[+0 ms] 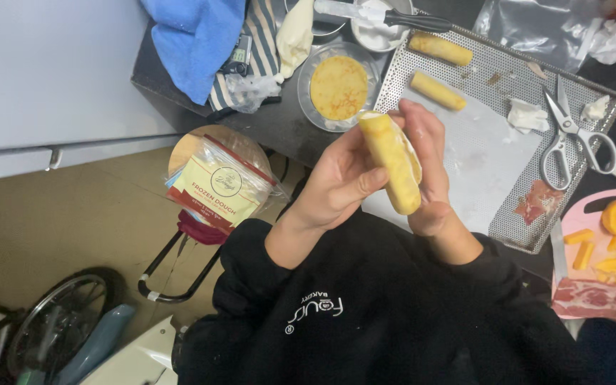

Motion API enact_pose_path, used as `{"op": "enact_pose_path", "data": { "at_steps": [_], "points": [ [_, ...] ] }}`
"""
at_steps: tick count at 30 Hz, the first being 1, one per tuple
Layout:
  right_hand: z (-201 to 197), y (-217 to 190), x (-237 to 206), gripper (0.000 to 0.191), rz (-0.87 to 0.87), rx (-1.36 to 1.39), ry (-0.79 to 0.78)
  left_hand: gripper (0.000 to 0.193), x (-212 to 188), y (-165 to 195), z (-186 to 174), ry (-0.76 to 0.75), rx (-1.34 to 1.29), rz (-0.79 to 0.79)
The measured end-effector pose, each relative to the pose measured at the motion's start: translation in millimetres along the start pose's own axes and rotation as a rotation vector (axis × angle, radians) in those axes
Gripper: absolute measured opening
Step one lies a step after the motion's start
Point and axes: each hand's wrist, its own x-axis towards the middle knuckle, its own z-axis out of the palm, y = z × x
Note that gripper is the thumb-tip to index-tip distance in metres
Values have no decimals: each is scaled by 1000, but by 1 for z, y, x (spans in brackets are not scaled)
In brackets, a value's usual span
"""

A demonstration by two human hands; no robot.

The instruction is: The person places a cheese stick and a slice of ham on a round dough sheet, then rolls the dough around the filling to form a cylindrical pastry. They use a small knife to trim the seam and scissors to trim the ends, then place the finished roll on a perforated tray.

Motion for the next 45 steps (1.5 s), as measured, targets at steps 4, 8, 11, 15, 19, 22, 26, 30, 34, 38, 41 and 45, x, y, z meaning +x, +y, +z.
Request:
{"op": "enact_pose_path", "data": {
  "at_steps": [4, 8, 11, 15, 19, 22, 26, 30, 34, 38, 41, 45],
  "points": [
    [-2, -6, -10, 108, 83, -81, 91, 51, 7, -13, 8, 29, -2, -17],
    [-8, -6, -18, 111, 163, -144, 105, 45, 8, -20, 10, 27, 17, -53],
    [-10, -6, -21, 114, 195, -149, 116, 43, 10, -23, 10, 14, 30, -40],
    [-12, -5, -20, 108, 111, -240, 112, 44, 11, -25, 12, 18, 37, -30],
    [-14, -5, -23, 110, 76, -280, 118, 42, 10, -25, 13, 22, 48, -36],
    [-14, -5, -23, 114, 57, -321, 129, 44, 11, -25, 15, 27, 80, -24],
    [-17, -5, -20, 114, -23, -381, 121, 47, 12, -22, 16, 24, 173, -16],
    [-22, -6, -19, 116, -34, -396, 101, 47, 12, -19, 17, 25, 272, -15],
    [-24, -7, -18, 116, -38, -428, 101, 48, 12, -16, 19, 24, 294, -18],
    [-28, -9, -16, 118, -47, -468, 75, 49, 11, -14, 24, 50, 327, -12],
    [-31, -8, -13, 118, -100, -546, 66, 53, 10, -15, 28, 84, 333, -7],
    [-33, -7, -9, 118, -151, -576, 65, 49, 11, -15, 32, 93, 356, 18]
  ]
}}
